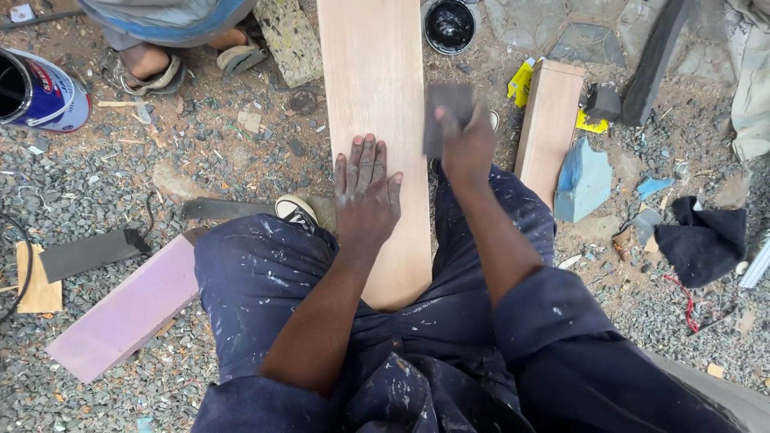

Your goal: The person sits on the ground and sands a long wooden plank using a sanding block. They hold the plank between their legs and rub the sanding block along its length, occasionally flipping the block to use a different side.

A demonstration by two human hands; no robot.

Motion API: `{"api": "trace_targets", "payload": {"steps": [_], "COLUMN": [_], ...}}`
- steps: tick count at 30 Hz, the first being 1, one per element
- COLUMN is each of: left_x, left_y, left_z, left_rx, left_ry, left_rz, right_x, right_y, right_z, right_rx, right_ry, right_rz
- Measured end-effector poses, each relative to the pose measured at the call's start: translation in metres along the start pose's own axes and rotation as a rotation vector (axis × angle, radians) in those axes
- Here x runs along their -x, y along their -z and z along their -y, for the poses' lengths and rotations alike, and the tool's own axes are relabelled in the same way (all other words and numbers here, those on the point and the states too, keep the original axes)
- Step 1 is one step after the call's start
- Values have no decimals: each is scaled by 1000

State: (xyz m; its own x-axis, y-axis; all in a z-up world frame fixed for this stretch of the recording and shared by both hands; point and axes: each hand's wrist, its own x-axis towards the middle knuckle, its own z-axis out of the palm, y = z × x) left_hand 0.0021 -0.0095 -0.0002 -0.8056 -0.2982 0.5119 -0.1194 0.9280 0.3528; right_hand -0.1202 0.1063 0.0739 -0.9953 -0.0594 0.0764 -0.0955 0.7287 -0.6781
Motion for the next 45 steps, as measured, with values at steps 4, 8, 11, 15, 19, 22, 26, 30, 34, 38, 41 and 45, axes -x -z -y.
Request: {"api": "trace_targets", "payload": {"steps": [4,8,11,15,19,22,26,30,34,38,41,45], "left_x": [-2,-4,-3,-2,0,2,-2,-2,2,-3,-3,-3], "left_y": [2,4,2,-4,-7,-5,-5,-4,-3,1,-3,0], "left_z": [-3,-3,-4,-5,-7,-6,-5,-6,-5,-6,-5,-5], "left_rx": [-8,-29,-48,-75,-86,-83,-78,-45,-49,-21,-37,-91], "left_ry": [5,7,2,-6,-7,-11,-6,21,13,27,22,-13], "left_rz": [13,29,17,-30,-75,-70,-47,49,65,115,72,-22], "right_x": [-15,55,124,112,26,11,42,-4,1,44,26,32], "right_y": [10,-3,-6,30,3,-28,-18,-18,-42,-20,-14,22], "right_z": [11,-10,-64,20,9,-44,-61,-32,-56,-70,-106,-9], "right_rx": [12,52,102,-130,-588,-909,-646,-771,-873,-660,-365,-385], "right_ry": [43,-143,-304,-609,-571,-680,-917,-906,-747,-845,-627,-302], "right_rz": [-113,349,580,714,614,597,921,784,745,694,597,500]}}
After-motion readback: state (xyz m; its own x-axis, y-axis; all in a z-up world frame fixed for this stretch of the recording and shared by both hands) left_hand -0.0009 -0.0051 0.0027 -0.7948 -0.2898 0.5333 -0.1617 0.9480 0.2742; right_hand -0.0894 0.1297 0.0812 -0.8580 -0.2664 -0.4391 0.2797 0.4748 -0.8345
